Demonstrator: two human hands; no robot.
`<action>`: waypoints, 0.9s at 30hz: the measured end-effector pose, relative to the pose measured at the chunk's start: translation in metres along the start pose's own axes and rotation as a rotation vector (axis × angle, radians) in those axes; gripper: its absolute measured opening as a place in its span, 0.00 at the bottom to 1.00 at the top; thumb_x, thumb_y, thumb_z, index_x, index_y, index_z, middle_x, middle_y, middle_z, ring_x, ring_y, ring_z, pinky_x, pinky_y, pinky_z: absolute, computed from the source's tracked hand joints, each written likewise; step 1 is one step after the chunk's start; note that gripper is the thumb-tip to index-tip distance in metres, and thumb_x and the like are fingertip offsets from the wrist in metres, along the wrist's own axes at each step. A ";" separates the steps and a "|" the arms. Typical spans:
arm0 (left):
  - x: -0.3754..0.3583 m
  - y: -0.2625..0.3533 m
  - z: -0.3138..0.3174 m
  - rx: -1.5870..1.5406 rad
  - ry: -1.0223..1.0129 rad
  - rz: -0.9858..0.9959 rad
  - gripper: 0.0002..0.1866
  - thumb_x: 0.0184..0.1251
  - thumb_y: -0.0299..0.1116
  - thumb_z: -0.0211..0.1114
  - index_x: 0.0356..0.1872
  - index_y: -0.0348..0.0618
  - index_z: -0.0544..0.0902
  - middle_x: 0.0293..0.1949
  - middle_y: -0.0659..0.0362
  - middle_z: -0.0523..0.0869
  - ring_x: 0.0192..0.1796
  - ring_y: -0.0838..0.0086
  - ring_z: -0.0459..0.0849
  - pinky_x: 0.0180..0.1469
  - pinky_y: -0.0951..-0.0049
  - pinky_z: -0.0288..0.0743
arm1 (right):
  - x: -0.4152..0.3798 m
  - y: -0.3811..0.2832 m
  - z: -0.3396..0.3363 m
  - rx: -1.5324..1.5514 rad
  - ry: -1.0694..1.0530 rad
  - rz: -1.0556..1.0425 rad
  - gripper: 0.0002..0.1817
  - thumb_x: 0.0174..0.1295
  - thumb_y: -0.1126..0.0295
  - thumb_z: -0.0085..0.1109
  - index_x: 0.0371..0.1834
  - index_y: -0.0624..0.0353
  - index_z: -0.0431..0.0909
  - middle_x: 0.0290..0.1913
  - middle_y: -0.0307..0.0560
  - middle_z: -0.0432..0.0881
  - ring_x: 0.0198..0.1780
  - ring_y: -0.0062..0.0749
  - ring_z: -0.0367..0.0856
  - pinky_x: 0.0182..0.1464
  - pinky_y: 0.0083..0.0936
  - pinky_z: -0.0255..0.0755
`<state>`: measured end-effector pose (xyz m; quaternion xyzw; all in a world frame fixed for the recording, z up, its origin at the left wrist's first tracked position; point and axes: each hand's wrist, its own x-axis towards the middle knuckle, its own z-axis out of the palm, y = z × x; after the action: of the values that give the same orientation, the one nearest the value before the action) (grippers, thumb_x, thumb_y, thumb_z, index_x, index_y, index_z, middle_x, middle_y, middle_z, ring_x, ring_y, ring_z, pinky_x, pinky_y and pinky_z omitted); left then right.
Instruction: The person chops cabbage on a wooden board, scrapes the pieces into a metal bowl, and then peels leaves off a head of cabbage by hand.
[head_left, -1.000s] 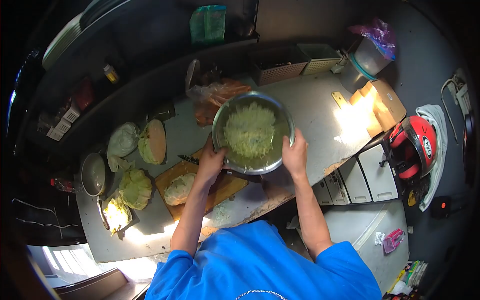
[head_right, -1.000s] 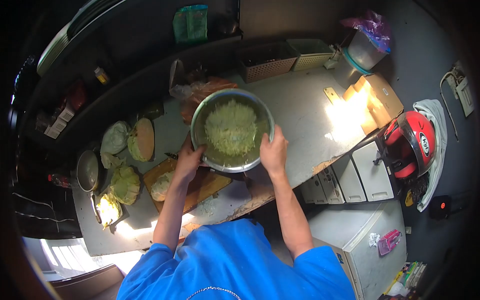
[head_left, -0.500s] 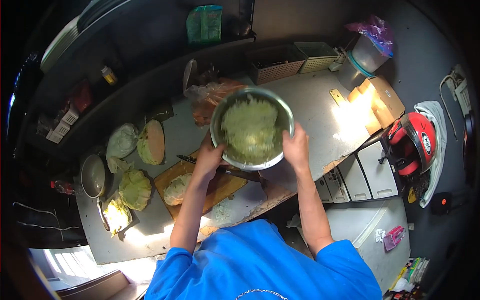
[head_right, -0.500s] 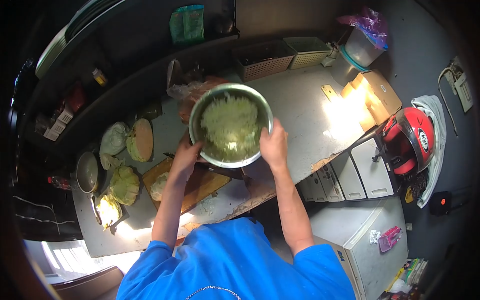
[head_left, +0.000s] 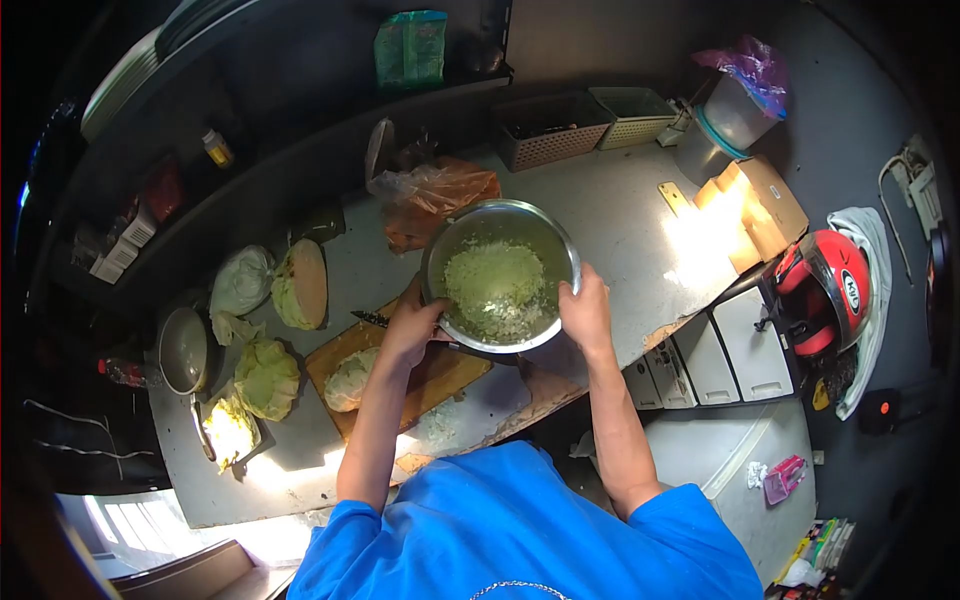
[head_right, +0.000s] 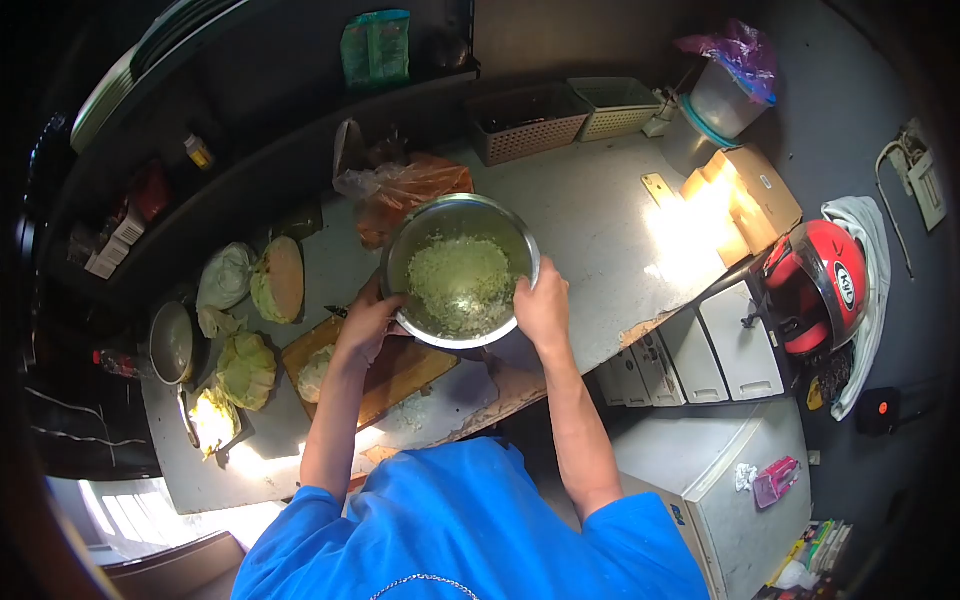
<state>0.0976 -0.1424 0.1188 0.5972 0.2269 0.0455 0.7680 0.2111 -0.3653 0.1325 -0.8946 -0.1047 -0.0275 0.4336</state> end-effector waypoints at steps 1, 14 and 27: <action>-0.002 0.000 0.000 -0.006 0.006 -0.009 0.32 0.71 0.24 0.58 0.76 0.39 0.62 0.54 0.50 0.84 0.40 0.71 0.90 0.34 0.73 0.90 | 0.000 0.002 0.001 -0.006 -0.011 0.003 0.14 0.64 0.78 0.56 0.51 0.72 0.79 0.46 0.73 0.86 0.55 0.68 0.83 0.57 0.50 0.76; -0.012 0.011 -0.016 0.085 -0.044 -0.013 0.31 0.76 0.27 0.56 0.78 0.41 0.58 0.55 0.49 0.82 0.40 0.73 0.89 0.35 0.70 0.90 | -0.010 0.003 0.002 -0.019 -0.087 0.002 0.18 0.69 0.82 0.56 0.61 0.71 0.76 0.45 0.55 0.88 0.45 0.31 0.86 0.49 0.30 0.78; -0.027 0.012 -0.029 0.016 -0.032 -0.017 0.29 0.76 0.26 0.56 0.75 0.42 0.62 0.57 0.51 0.81 0.42 0.75 0.88 0.33 0.72 0.88 | -0.017 -0.014 0.004 -0.085 -0.129 -0.016 0.13 0.68 0.81 0.54 0.55 0.71 0.76 0.43 0.59 0.89 0.44 0.37 0.89 0.48 0.33 0.80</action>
<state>0.0638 -0.1221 0.1325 0.6021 0.2199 0.0273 0.7671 0.1910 -0.3565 0.1387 -0.9113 -0.1381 0.0222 0.3872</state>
